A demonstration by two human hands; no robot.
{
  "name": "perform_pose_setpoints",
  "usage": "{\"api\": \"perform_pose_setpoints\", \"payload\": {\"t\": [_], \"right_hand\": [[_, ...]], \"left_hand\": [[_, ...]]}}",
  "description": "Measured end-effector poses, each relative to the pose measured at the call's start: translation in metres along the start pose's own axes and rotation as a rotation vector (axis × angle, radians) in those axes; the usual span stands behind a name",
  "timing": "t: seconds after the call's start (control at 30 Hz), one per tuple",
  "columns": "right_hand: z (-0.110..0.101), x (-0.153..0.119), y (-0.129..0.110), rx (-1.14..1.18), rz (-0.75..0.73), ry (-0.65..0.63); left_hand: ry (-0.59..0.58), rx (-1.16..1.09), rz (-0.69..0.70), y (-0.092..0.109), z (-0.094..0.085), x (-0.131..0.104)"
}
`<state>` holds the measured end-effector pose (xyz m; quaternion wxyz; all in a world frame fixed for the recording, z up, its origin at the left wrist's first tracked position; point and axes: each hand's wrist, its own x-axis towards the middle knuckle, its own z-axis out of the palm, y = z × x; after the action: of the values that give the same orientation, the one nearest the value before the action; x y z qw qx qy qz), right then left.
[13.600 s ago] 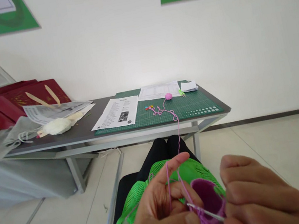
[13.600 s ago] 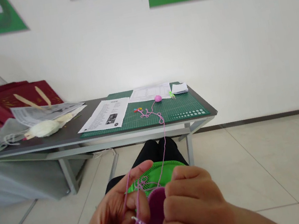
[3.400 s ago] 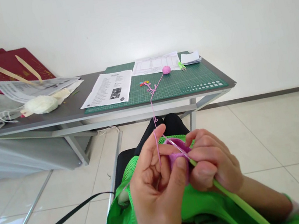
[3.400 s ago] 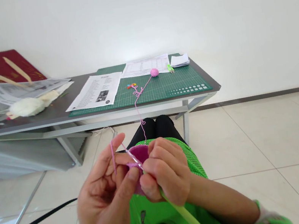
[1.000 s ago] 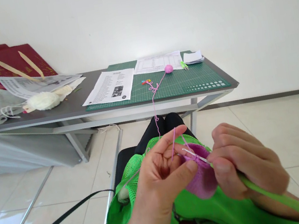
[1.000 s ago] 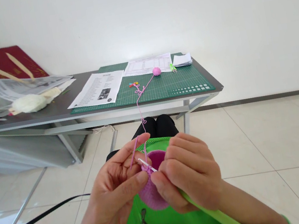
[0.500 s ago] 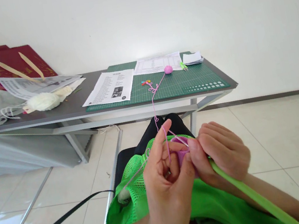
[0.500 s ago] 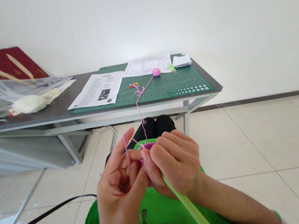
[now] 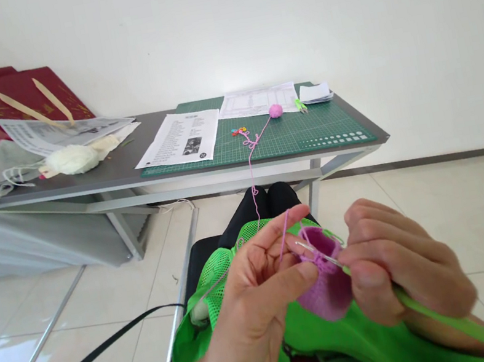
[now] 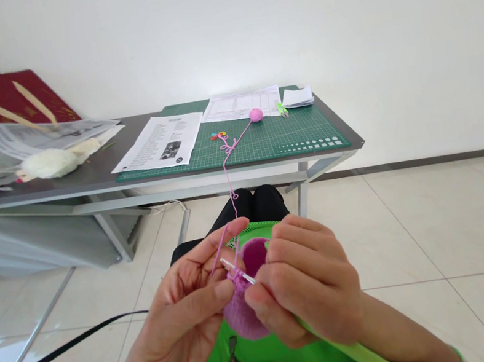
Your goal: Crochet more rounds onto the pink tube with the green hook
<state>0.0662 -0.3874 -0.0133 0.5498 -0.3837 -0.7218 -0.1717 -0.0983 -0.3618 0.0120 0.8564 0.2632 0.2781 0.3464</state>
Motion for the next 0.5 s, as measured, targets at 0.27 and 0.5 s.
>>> {"api": "perform_pose_setpoints", "payload": {"t": [0.27,0.5], "right_hand": [[-0.035,0.016,-0.011,0.078,0.143,-0.263],[-0.048,0.016,-0.008,0.064,0.184,-0.225]], "left_hand": [[-0.075,-0.021,-0.062,0.0,-0.005,-0.004],[-0.117,-0.005,-0.08,0.003,-0.003,-0.001]]}}
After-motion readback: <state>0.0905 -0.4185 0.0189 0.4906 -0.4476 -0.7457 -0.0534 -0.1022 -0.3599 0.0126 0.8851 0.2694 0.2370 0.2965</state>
